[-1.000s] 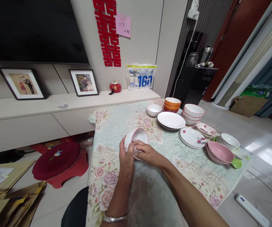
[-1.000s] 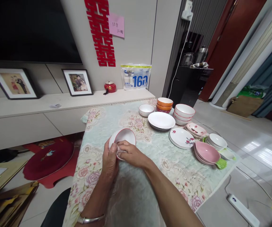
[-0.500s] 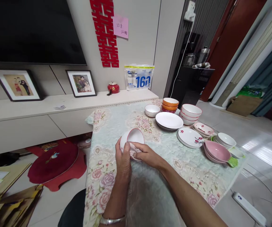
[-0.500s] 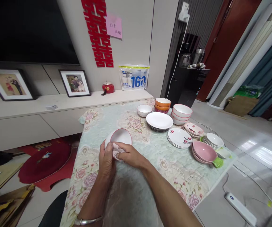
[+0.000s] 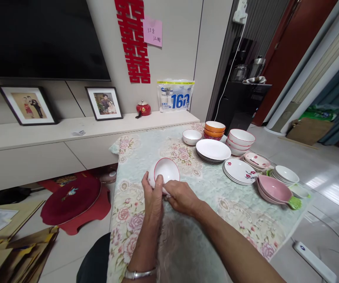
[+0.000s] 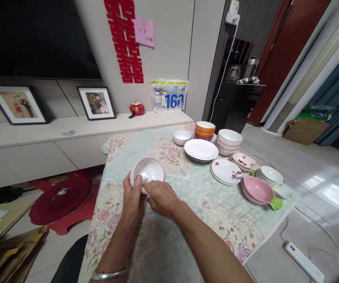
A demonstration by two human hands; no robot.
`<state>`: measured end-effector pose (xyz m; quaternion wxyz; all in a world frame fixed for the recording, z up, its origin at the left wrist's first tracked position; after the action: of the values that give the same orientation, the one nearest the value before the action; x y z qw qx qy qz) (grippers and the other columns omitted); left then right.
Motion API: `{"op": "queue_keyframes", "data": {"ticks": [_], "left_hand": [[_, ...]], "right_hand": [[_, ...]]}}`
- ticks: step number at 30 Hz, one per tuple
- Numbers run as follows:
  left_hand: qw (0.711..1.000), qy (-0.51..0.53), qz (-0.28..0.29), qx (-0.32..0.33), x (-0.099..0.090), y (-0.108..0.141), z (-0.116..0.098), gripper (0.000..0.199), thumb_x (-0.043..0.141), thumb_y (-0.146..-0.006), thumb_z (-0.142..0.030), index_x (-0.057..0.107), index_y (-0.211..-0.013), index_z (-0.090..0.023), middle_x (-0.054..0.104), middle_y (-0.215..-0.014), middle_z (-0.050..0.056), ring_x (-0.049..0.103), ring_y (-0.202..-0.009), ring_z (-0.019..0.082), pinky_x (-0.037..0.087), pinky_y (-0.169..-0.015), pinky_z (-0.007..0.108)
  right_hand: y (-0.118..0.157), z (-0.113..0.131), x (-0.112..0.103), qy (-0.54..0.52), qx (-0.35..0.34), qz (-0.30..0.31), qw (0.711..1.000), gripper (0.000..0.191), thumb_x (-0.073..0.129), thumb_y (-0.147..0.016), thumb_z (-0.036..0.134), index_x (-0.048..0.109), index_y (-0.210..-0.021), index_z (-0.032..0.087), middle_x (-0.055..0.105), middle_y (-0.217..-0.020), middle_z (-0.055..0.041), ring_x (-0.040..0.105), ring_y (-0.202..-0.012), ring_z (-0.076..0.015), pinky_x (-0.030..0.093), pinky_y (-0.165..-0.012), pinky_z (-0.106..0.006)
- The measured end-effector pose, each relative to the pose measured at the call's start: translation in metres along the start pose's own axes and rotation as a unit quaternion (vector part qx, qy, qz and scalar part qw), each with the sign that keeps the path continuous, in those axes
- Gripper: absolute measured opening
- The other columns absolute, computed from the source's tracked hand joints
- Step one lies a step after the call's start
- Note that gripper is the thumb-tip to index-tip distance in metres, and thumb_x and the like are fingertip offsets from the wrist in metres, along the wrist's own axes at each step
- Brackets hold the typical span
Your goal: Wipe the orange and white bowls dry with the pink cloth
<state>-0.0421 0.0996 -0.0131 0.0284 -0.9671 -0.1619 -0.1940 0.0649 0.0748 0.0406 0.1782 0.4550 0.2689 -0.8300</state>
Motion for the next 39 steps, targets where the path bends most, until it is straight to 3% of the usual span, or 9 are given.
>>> {"op": "queue_keyframes", "data": {"ticks": [4,6,11,16,24,27,33,36,39], "left_hand": [[0.999,0.036,0.033,0.000,0.013,0.006,-0.001,0.068,0.072,-0.081,-0.046,0.044,-0.139,-0.025,0.055,-0.137,0.010,0.058,-0.119,0.022,0.046,-0.103,0.035],[0.998,0.040,0.037,-0.010,0.016,0.008,0.000,0.068,0.070,-0.082,-0.049,0.044,-0.140,-0.025,0.056,-0.135,0.011,0.061,-0.114,0.022,0.048,-0.099,0.035],[1.000,0.026,0.015,-0.009,0.008,0.005,0.003,0.062,0.064,-0.084,-0.054,0.049,-0.137,-0.023,0.064,-0.119,0.009,0.065,-0.099,0.020,0.052,-0.090,0.035],[1.000,0.014,0.012,0.010,0.007,0.004,-0.002,0.059,0.070,-0.081,-0.048,0.054,-0.133,-0.025,0.060,-0.130,0.009,0.061,-0.115,0.023,0.048,-0.099,0.035],[0.995,0.100,0.024,-0.009,0.020,0.014,-0.010,0.070,0.072,-0.080,-0.045,0.042,-0.140,-0.024,0.058,-0.131,0.010,0.061,-0.115,0.023,0.049,-0.098,0.035],[0.997,0.069,0.025,-0.001,0.017,0.012,-0.008,0.062,0.066,-0.084,-0.048,0.047,-0.137,-0.024,0.060,-0.128,0.010,0.062,-0.112,0.023,0.049,-0.097,0.036],[0.999,-0.012,0.026,0.022,0.012,0.008,-0.011,0.056,0.066,-0.085,-0.046,0.051,-0.135,-0.025,0.058,-0.135,0.009,0.056,-0.124,0.023,0.042,-0.107,0.036],[1.000,-0.014,0.019,0.015,0.011,0.009,-0.011,0.062,0.069,-0.083,-0.045,0.047,-0.138,-0.025,0.055,-0.138,0.009,0.055,-0.125,0.024,0.041,-0.107,0.036],[0.999,0.016,0.034,0.021,0.016,0.011,-0.012,0.073,0.070,-0.083,-0.044,0.036,-0.145,-0.027,0.048,-0.146,0.011,0.052,-0.129,0.025,0.042,-0.107,0.037]], "right_hand": [[0.000,-0.007,-0.013,-0.159,0.053,-0.112,0.979,0.021,0.060,-0.087,0.016,0.061,-0.108,0.021,0.067,-0.096,-0.0020,0.061,-0.085,-0.0167,0.044,-0.077,-0.025],[-0.001,-0.007,-0.012,-0.200,0.054,-0.109,0.972,0.023,0.061,-0.084,0.014,0.061,-0.106,0.020,0.067,-0.096,-0.0012,0.061,-0.084,-0.0160,0.045,-0.076,-0.024],[-0.001,0.004,-0.003,-0.068,-0.039,0.016,0.997,0.024,0.057,-0.078,0.005,0.060,-0.097,0.019,0.065,-0.100,-0.0042,0.058,-0.091,-0.0189,0.044,-0.080,-0.027],[0.002,-0.005,-0.002,0.087,-0.013,0.034,0.996,0.036,0.050,-0.074,-0.003,0.062,-0.100,0.019,0.066,-0.103,-0.0080,0.057,-0.099,-0.0214,0.040,-0.090,-0.034],[0.000,-0.004,-0.007,-0.103,0.040,-0.093,0.990,0.007,0.061,-0.085,0.017,0.060,-0.092,0.019,0.064,-0.087,-0.0015,0.058,-0.078,-0.0160,0.042,-0.070,-0.024],[-0.002,0.001,-0.005,-0.105,0.004,-0.049,0.993,0.016,0.061,-0.081,0.010,0.059,-0.095,0.019,0.065,-0.093,-0.0026,0.059,-0.082,-0.0166,0.044,-0.072,-0.024],[0.000,-0.005,-0.004,0.085,-0.027,0.027,0.996,0.032,0.049,-0.081,0.000,0.063,-0.103,0.019,0.066,-0.107,-0.0079,0.057,-0.102,-0.0214,0.039,-0.096,-0.037],[0.001,-0.007,0.000,0.089,-0.010,0.021,0.996,0.026,0.051,-0.081,0.002,0.064,-0.098,0.017,0.067,-0.100,-0.0088,0.058,-0.097,-0.0221,0.042,-0.086,-0.033],[0.000,-0.004,-0.003,-0.011,0.012,-0.034,0.999,0.010,0.059,-0.084,0.011,0.062,-0.089,0.018,0.066,-0.089,-0.0043,0.059,-0.082,-0.0184,0.042,-0.072,-0.027]]}}
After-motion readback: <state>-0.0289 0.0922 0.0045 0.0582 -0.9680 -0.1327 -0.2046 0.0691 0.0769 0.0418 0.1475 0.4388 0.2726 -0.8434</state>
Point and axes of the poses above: each hand's wrist, its own y-axis away from the middle knuckle, its own x-axis out of the palm, z = x × y, the point moved 8 cm from there along -y, towards the middle knuckle
